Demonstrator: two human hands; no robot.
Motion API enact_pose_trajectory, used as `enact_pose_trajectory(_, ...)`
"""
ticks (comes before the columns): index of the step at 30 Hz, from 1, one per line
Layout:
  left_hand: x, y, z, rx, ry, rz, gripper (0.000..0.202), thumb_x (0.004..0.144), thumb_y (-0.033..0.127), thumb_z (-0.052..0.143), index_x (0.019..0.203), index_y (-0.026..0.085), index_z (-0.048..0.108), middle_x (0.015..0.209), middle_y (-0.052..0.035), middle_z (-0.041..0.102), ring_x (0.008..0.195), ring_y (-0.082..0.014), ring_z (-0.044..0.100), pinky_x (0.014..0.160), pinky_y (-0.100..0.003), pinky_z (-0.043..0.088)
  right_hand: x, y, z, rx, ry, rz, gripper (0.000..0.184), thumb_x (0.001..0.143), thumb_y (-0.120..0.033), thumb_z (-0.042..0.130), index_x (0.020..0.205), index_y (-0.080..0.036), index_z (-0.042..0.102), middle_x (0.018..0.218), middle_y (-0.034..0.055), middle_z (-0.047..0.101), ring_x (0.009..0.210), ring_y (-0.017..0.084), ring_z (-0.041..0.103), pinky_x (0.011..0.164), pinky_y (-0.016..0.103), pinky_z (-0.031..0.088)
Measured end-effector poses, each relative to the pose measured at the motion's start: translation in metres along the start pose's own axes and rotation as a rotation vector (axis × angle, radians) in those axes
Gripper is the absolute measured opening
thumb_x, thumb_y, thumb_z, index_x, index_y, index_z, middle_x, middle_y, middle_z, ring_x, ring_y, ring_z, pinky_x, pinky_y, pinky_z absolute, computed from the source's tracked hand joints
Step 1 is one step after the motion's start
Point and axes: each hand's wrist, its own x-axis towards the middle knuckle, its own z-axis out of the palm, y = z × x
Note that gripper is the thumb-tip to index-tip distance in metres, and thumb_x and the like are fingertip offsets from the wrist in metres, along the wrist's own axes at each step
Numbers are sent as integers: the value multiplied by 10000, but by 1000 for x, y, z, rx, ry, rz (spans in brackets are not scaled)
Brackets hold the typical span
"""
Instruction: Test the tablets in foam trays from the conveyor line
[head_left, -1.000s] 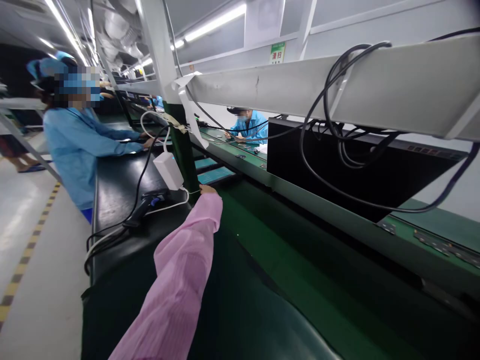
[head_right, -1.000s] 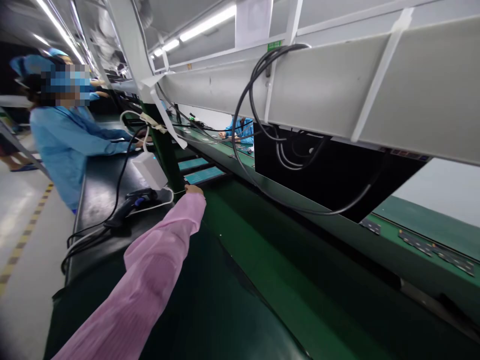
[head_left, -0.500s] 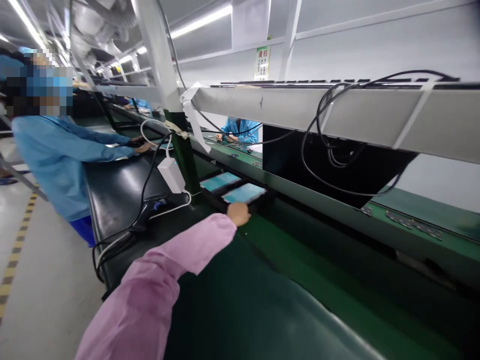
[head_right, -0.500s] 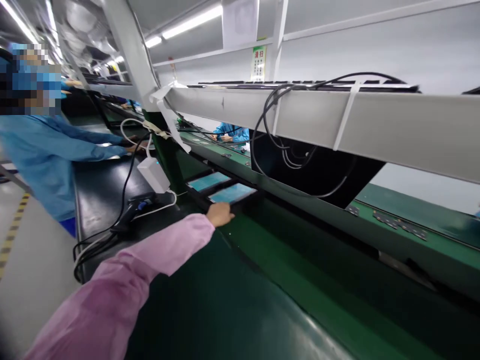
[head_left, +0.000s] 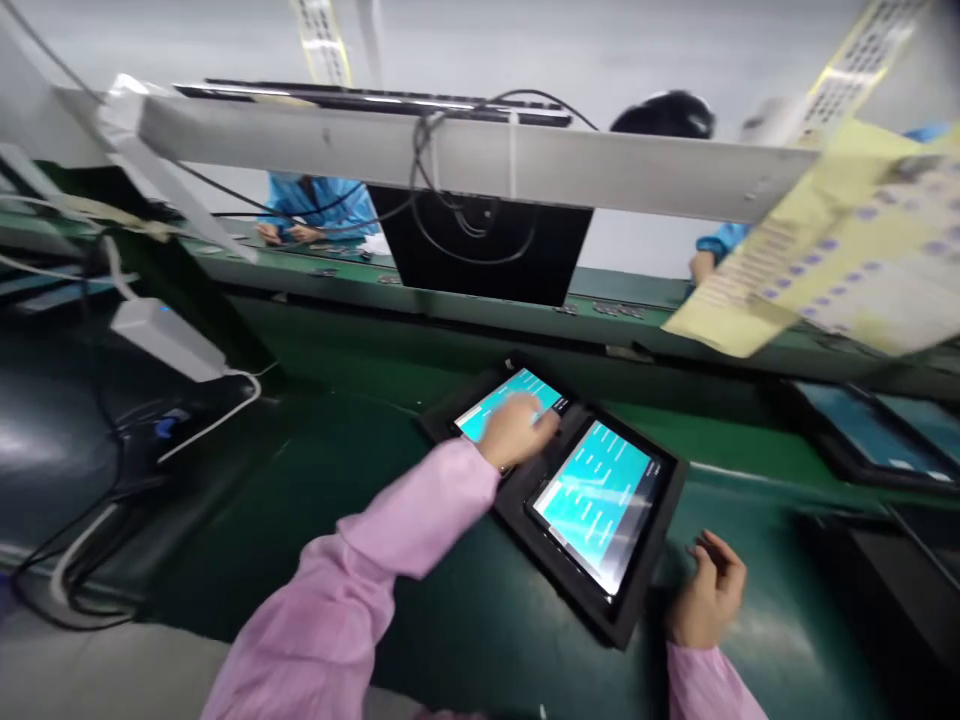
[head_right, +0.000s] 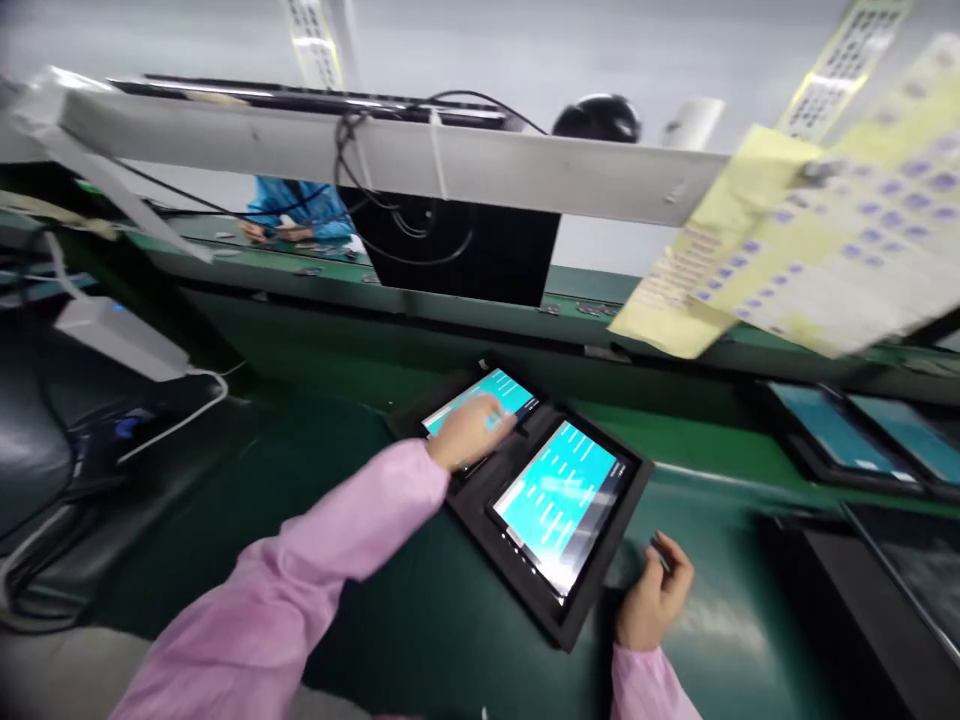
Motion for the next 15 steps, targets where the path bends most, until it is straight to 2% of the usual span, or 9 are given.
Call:
enact_pose_trajectory(2, 35, -27, -3, 43, -14, -48, 491, 952, 516, 428, 1177, 116, 603, 1205, -167, 638, 1156, -298, 577, 1019, -507, 412, -19, 7, -41, -47, -40, 60, 419, 808, -492, 618, 1113, -208, 569, 1073, 51, 587, 904, 207, 582, 879, 385, 465)
enact_pose_trajectory(4, 48, -50, 0, 79, -43, -100, 529, 969, 481, 338, 1121, 56, 613, 1167, -237, 637, 1159, -353, 564, 986, -498, 434, -45, 16, -68, -75, -131, 120, 498, 802, -540, 629, 1163, -207, 544, 1036, 50, 593, 801, 190, 592, 776, 364, 503)
enact_pose_trajectory(5, 44, -59, 2, 94, -54, -116, 537, 973, 470, 302, 1096, 54, 619, 1147, -244, 642, 1150, -360, 564, 981, -483, 441, -58, 21, -75, -81, -171, 142, 543, 805, -568, 618, 1196, -204, 523, 1020, 54, 595, 781, 195, 599, 740, 364, 517)
enact_pose_trajectory(7, 17, -69, 9, 120, -64, -149, 554, 972, 458, 258, 1072, 51, 620, 1126, -254, 638, 1130, -364, 568, 980, -463, 449, -77, 31, -83, -89, -219, 168, 636, 811, -614, 594, 1275, -198, 468, 1045, 76, 594, 841, 231, 622, 749, 393, 541)
enact_pose_trajectory(9, -32, -71, 14, 146, -57, -179, 578, 964, 479, 261, 1083, 30, 604, 1134, -270, 611, 1129, -374, 563, 1002, -462, 441, -80, 38, -87, -102, -228, 182, 727, 824, -642, 571, 1368, -198, 385, 1187, 128, 560, 1033, 285, 609, 887, 460, 525)
enact_pose_trajectory(11, -97, -66, 18, 160, -52, -194, 635, 940, 547, 296, 1090, 4, 588, 1119, -284, 584, 1115, -393, 567, 993, -469, 456, -62, 42, -93, -114, -225, 189, 816, 852, -671, 518, 1458, -198, 243, 1388, 183, 433, 1260, 327, 493, 1057, 529, 418)
enact_pose_trajectory(13, -174, -53, 22, 134, -53, -185, 705, 893, 644, 334, 1093, 13, 577, 1084, -276, 573, 1056, -411, 591, 897, -489, 514, -27, 43, -96, -124, -226, 180, 879, 880, -702, 439, 1505, -191, 92, 1533, 205, 246, 1417, 342, 313, 1162, 569, 265)
enact_pose_trajectory(14, -214, -44, 24, 93, -61, -196, 722, 870, 686, 341, 1095, 43, 578, 1077, -266, 572, 1017, -419, 606, 810, -504, 542, -4, 43, -95, -133, -235, 167, 900, 880, -720, 416, 1511, -189, 57, 1576, 196, 155, 1465, 338, 214, 1194, 568, 190)
enact_pose_trajectory(15, -252, -31, 26, 17, -116, -198, 713, 844, 718, 370, 1071, 80, 595, 1044, -245, 583, 937, -410, 630, 746, -516, 555, 20, 43, -90, -142, -259, 152, 917, 876, -733, 415, 1518, -189, 53, 1603, 177, 86, 1491, 331, 137, 1213, 554, 132)
